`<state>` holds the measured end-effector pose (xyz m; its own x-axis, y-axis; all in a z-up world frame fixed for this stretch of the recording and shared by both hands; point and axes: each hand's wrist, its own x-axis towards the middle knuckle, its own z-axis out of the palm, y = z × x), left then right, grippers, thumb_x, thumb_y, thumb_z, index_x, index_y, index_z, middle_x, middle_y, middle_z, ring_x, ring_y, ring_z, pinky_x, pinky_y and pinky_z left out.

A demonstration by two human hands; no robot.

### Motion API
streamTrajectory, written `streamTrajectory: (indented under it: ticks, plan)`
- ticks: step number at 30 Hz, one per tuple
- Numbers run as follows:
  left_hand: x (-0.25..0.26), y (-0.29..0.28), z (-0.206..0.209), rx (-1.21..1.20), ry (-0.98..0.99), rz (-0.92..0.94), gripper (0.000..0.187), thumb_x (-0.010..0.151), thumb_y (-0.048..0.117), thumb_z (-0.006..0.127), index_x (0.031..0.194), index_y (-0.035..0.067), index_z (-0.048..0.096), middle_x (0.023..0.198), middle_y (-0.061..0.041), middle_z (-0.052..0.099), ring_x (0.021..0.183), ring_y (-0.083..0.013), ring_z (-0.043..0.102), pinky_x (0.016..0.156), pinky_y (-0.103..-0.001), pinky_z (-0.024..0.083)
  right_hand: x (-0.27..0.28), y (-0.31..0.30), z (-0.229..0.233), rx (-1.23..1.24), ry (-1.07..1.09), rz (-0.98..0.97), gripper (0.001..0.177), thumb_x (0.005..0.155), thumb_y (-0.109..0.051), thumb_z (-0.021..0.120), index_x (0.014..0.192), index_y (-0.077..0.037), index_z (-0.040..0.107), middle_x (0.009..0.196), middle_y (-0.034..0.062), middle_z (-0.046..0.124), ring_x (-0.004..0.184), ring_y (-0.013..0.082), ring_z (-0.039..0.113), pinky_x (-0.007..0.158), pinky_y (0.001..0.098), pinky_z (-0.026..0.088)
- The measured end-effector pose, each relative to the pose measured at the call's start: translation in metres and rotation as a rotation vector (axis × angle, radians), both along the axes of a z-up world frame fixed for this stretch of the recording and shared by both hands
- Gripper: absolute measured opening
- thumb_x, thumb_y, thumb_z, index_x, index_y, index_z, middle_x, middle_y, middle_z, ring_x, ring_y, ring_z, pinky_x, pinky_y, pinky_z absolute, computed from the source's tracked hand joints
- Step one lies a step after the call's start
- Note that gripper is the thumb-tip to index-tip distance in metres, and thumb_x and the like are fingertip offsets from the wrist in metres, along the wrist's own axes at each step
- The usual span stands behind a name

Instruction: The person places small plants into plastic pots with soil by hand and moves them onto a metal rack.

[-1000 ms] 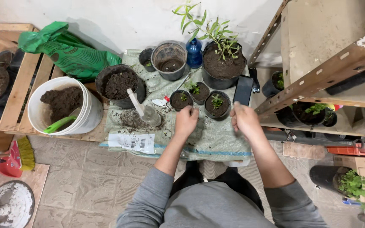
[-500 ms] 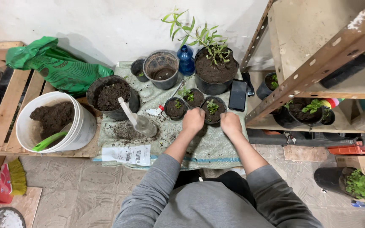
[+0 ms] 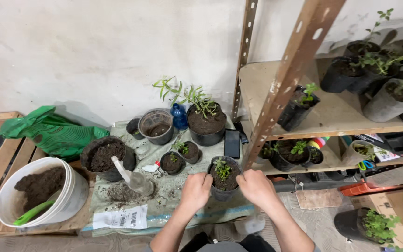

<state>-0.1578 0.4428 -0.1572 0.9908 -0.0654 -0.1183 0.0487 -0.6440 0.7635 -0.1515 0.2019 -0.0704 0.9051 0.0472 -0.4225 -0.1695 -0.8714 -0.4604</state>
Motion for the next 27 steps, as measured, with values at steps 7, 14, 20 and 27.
streamTrajectory:
  ticks: [7, 14, 20, 27]
  plan:
    - [-0.032, -0.121, 0.104, -0.167, -0.136, -0.079, 0.056, 0.123, 0.026, 0.052, 0.068, 0.014, 0.054, 0.063, -0.001, 0.058, 0.055, -0.0198, 0.052, 0.058, -0.046, 0.044, -0.035, -0.151, 0.079, 0.074, -0.119, 0.044, 0.053, 0.123, -0.03, 0.055, 0.074, -0.014, 0.045, 0.068, 0.0002, 0.039, 0.06, 0.0192, 0.046, 0.078, 0.0449, 0.048]
    - [-0.003, -0.273, 0.215, -0.349, -0.224, -0.093, 0.06, 0.123, 0.022, 0.048, 0.064, 0.013, 0.06, 0.052, -0.004, 0.072, 0.049, -0.0219, 0.074, 0.062, -0.042, 0.064, -0.013, -0.281, 0.175, -0.008, -0.217, -0.124, 0.051, 0.123, -0.023, 0.051, 0.077, -0.004, 0.063, 0.073, 0.0095, 0.07, 0.067, 0.0234, 0.06, 0.072, 0.0401, 0.052]
    - [0.047, -0.353, 0.242, -0.553, -0.215, -0.002, 0.055, 0.124, 0.017, 0.049, 0.076, 0.005, 0.074, 0.063, -0.015, 0.079, 0.051, -0.0289, 0.08, 0.053, -0.039, 0.061, 0.07, -0.348, 0.201, -0.035, -0.377, -0.11, 0.051, 0.118, -0.035, 0.05, 0.087, 0.0, 0.071, 0.09, 0.0294, 0.078, 0.103, 0.0499, 0.071, 0.096, 0.0646, 0.054]
    - [0.099, -0.387, 0.213, -0.606, -0.382, 0.041, 0.062, 0.128, 0.015, 0.047, 0.078, 0.002, 0.081, 0.067, -0.024, 0.083, 0.065, -0.0358, 0.088, 0.064, -0.045, 0.073, 0.139, -0.34, 0.187, -0.033, -0.493, -0.085, 0.069, 0.115, -0.04, 0.057, 0.119, 0.017, 0.095, 0.112, 0.0469, 0.09, 0.129, 0.0667, 0.083, 0.118, 0.0747, 0.063]
